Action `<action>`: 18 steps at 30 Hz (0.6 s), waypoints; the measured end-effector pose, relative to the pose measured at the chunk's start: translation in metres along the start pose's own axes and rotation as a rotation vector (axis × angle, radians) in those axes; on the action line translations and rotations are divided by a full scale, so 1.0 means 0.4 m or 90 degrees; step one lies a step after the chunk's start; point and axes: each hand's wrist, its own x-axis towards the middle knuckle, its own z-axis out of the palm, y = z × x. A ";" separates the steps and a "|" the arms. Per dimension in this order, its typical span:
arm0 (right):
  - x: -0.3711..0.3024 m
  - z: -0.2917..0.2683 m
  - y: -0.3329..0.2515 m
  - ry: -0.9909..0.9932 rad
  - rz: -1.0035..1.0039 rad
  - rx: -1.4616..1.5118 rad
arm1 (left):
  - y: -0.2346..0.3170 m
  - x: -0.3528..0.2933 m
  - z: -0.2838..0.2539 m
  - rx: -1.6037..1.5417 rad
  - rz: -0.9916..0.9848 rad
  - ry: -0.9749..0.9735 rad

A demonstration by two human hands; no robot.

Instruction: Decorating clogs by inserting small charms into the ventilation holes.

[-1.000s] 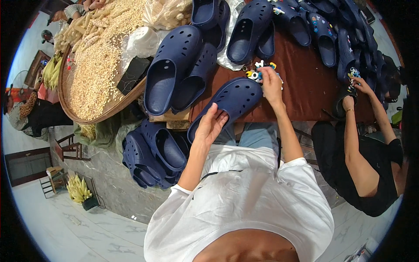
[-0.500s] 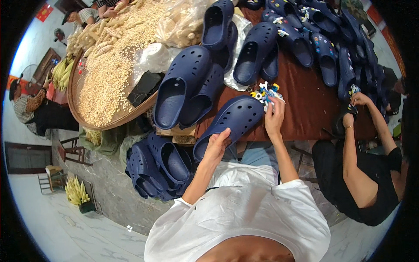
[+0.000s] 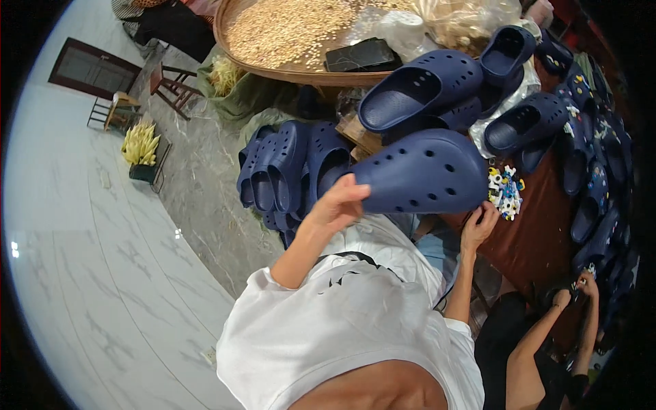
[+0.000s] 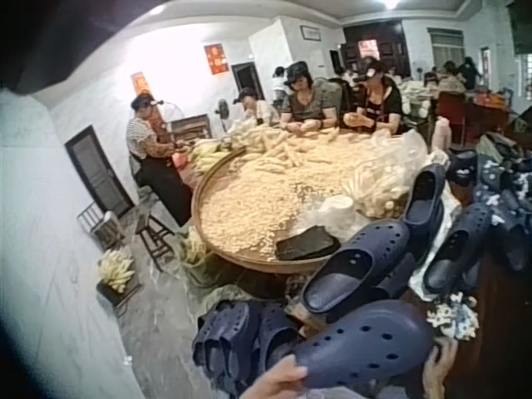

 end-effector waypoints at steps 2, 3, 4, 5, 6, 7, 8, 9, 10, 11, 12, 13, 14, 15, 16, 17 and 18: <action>-0.002 -0.006 0.006 -0.015 -0.013 -0.001 | 0.028 -0.058 -0.048 -0.042 0.069 0.086; -0.002 -0.008 0.011 -0.019 -0.028 -0.012 | 0.048 -0.088 -0.064 -0.103 0.105 0.095; -0.003 -0.011 0.010 -0.023 -0.040 -0.025 | 0.066 -0.111 -0.073 -0.165 0.138 0.102; -0.005 -0.014 0.008 -0.026 -0.032 -0.030 | 0.082 -0.126 -0.075 -0.206 0.191 0.141; -0.006 -0.012 0.004 -0.028 -0.033 -0.027 | 0.103 -0.140 -0.070 -0.246 0.244 0.182; -0.004 -0.009 0.000 -0.028 -0.024 -0.031 | 0.119 -0.145 -0.082 -0.246 0.278 0.176; -0.004 -0.008 -0.002 -0.028 -0.015 -0.035 | 0.124 -0.143 -0.114 -0.247 0.277 0.178; -0.002 -0.008 -0.005 -0.029 -0.015 -0.035 | 0.118 -0.139 -0.161 -0.289 0.319 0.201; -0.002 -0.007 -0.006 -0.025 -0.021 -0.044 | 0.118 -0.127 -0.185 -0.331 0.359 0.223; -0.002 -0.008 -0.008 -0.021 -0.027 -0.054 | 0.112 -0.108 -0.205 -0.275 0.376 0.305; -0.002 -0.008 -0.005 -0.019 -0.024 -0.059 | 0.101 -0.086 -0.220 -0.276 0.371 0.303; -0.002 -0.009 -0.008 -0.023 -0.032 -0.055 | 0.090 -0.071 -0.237 -0.254 0.372 0.355; -0.002 -0.010 -0.009 -0.028 -0.040 -0.052 | 0.079 -0.056 -0.261 -0.231 0.374 0.407; -0.003 -0.006 -0.009 -0.026 -0.037 -0.054 | 0.064 -0.042 -0.313 -0.207 0.386 0.417; -0.003 -0.006 -0.006 -0.019 -0.046 -0.057 | 0.060 -0.025 -0.320 -0.205 0.379 0.413; -0.003 -0.005 -0.004 -0.011 -0.055 -0.061 | 0.054 -0.008 -0.325 -0.179 0.379 0.431; -0.003 -0.007 -0.003 -0.008 -0.050 -0.068 | 0.047 0.005 -0.322 -0.153 0.377 0.449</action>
